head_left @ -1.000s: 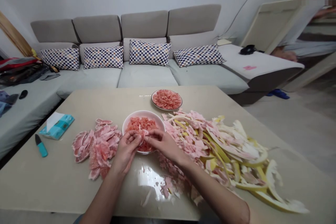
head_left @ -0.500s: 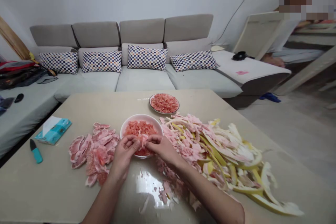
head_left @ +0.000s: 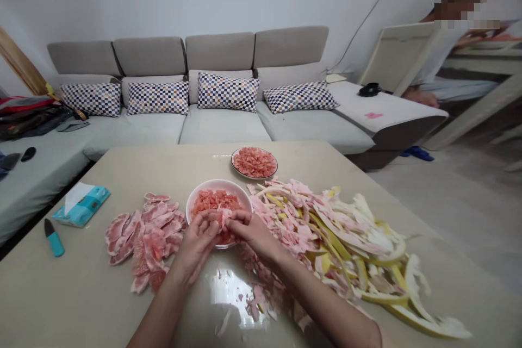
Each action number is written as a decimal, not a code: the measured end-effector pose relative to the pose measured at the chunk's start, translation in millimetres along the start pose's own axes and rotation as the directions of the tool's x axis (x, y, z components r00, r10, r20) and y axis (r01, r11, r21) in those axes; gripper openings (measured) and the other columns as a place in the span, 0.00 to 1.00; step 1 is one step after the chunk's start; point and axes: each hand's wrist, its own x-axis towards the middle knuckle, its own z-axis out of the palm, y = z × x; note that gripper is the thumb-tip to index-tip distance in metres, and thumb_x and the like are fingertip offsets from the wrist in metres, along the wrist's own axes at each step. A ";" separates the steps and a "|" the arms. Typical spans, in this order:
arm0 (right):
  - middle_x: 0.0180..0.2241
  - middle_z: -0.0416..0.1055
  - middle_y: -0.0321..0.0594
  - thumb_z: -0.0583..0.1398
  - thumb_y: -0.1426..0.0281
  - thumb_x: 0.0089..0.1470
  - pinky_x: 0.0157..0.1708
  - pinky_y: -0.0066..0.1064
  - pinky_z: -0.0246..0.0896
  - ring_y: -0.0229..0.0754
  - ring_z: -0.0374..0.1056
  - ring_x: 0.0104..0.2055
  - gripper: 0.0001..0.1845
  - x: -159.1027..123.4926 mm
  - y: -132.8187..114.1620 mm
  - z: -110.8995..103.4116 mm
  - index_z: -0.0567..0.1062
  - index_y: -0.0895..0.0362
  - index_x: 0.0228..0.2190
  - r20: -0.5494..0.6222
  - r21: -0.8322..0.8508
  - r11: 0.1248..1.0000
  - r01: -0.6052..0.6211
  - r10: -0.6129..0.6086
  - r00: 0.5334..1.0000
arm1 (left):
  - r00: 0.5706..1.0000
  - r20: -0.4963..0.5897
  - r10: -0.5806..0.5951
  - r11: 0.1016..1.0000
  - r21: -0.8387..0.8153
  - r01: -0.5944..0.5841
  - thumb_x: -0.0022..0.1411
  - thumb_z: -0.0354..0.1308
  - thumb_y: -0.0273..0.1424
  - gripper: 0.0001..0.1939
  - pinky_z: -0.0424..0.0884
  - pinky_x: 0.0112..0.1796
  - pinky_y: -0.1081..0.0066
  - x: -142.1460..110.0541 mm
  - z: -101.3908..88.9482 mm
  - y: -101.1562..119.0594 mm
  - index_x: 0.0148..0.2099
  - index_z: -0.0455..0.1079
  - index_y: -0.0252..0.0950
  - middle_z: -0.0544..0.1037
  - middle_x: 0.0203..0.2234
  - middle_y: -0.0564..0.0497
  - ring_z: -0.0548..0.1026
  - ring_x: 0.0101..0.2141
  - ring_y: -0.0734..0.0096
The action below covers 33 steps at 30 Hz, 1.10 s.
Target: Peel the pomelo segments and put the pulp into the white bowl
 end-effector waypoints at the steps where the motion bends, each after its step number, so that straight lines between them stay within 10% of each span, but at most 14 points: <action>1: 0.19 0.64 0.30 0.63 0.64 0.45 0.23 0.25 0.49 0.32 0.57 0.21 0.11 -0.4 0.5 0.7 0.71 0.59 0.22 -0.010 -0.019 0.999 0.028 -0.028 1.000 | 0.999 -0.040 0.024 0.999 0.041 -0.022 0.51 0.68 0.35 0.20 0.68 0.49 0.64 0.2 0.3 -0.7 0.46 0.69 0.37 0.76 0.45 0.46 0.75 0.45 0.64; 12: 0.22 0.62 0.31 0.59 0.70 0.50 0.26 0.25 0.50 0.34 0.56 0.25 0.06 -7.5 0.3 8.9 0.72 0.59 0.26 0.016 -0.311 0.920 0.238 -0.245 0.969 | 0.903 -0.141 0.407 0.763 0.595 -0.252 0.48 0.67 0.37 0.23 0.73 0.43 0.66 7.8 -11.8 -8.6 0.46 0.69 0.37 0.75 0.43 0.45 0.75 0.42 0.63; 33: 0.19 0.62 0.29 0.58 0.72 0.42 0.24 0.25 0.48 0.32 0.56 0.22 0.03 -3.7 0.0 5.3 0.70 0.58 0.21 0.028 -0.127 0.988 0.084 -0.081 0.996 | 0.942 -0.005 0.334 0.757 0.597 -0.265 0.57 0.60 0.32 0.11 0.73 0.43 0.69 2.8 -9.3 -3.6 0.42 0.77 0.37 0.82 0.39 0.47 0.78 0.41 0.63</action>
